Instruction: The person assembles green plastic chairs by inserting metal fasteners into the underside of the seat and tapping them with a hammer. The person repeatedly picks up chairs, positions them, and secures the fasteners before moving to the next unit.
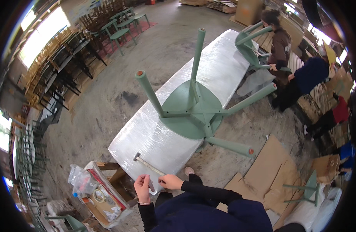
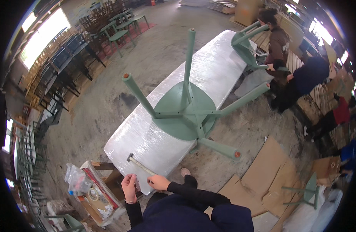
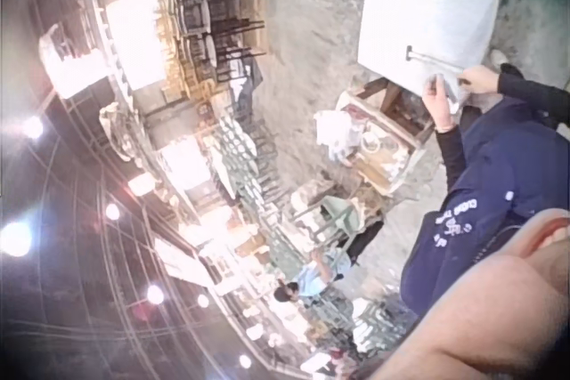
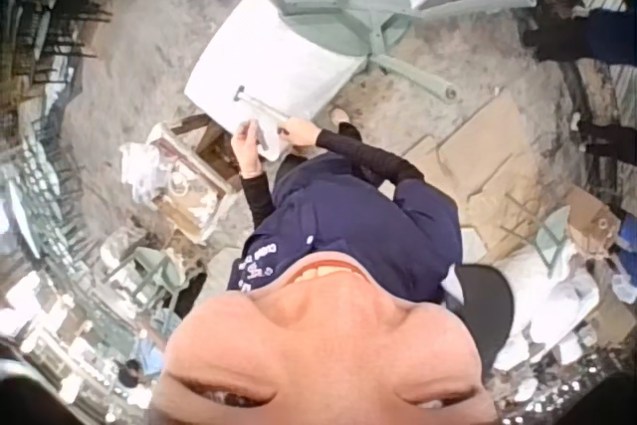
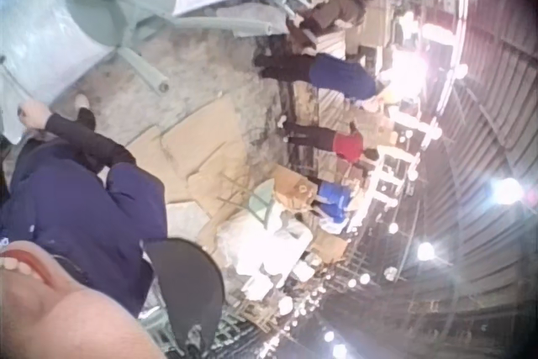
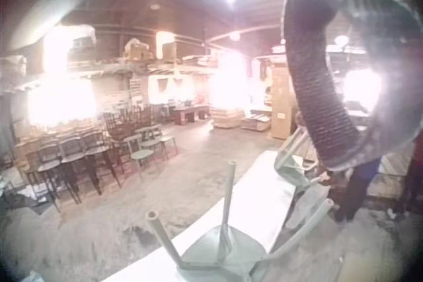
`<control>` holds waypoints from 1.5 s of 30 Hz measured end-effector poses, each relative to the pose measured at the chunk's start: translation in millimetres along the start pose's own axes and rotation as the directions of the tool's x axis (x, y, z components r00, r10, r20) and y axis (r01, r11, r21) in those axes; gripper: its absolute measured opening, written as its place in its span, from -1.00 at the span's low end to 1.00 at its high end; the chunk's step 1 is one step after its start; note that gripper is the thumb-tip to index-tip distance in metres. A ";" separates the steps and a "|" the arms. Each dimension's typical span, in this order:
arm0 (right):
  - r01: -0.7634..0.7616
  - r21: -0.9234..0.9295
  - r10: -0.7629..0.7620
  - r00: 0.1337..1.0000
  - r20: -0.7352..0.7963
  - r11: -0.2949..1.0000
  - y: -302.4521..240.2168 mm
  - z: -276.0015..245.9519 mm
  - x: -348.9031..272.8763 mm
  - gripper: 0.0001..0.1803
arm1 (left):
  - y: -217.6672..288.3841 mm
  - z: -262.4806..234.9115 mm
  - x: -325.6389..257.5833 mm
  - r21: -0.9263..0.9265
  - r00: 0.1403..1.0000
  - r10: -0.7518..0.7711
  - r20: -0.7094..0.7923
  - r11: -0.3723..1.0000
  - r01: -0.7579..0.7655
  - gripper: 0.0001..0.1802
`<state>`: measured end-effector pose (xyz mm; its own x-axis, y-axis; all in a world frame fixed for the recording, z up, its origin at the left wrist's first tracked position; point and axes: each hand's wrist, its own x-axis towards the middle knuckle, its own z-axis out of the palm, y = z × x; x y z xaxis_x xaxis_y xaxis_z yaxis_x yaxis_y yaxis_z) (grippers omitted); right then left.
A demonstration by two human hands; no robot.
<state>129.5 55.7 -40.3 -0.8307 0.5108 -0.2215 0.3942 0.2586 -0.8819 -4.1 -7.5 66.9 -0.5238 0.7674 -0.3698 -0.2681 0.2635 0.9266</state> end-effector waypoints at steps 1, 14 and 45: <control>0.042 -0.043 -0.043 0.998 -0.039 0.998 -3.3 8.7 10.5 -0.80 | 8.9 -1.0 -0.9 0.014 0.998 0.032 0.061 0.999 -0.033 -0.88; 0.435 -0.448 -0.509 0.859 -0.052 0.781 -137.2 256.0 178.4 -0.83 | 4.8 -274.8 -20.8 0.200 0.977 0.181 -0.115 0.967 -0.156 -0.86; 0.563 -0.646 -0.576 0.786 0.226 0.515 -127.4 311.6 203.2 -0.73 | -47.6 -384.6 -18.2 0.244 0.905 0.229 -0.357 0.959 -0.146 -0.82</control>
<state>-212.0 -128.9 -102.6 -0.9685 0.0671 0.2397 -0.0110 0.9506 -0.3103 -292.7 -258.8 3.5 -0.8247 0.5462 -0.1468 0.0167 0.2829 0.9590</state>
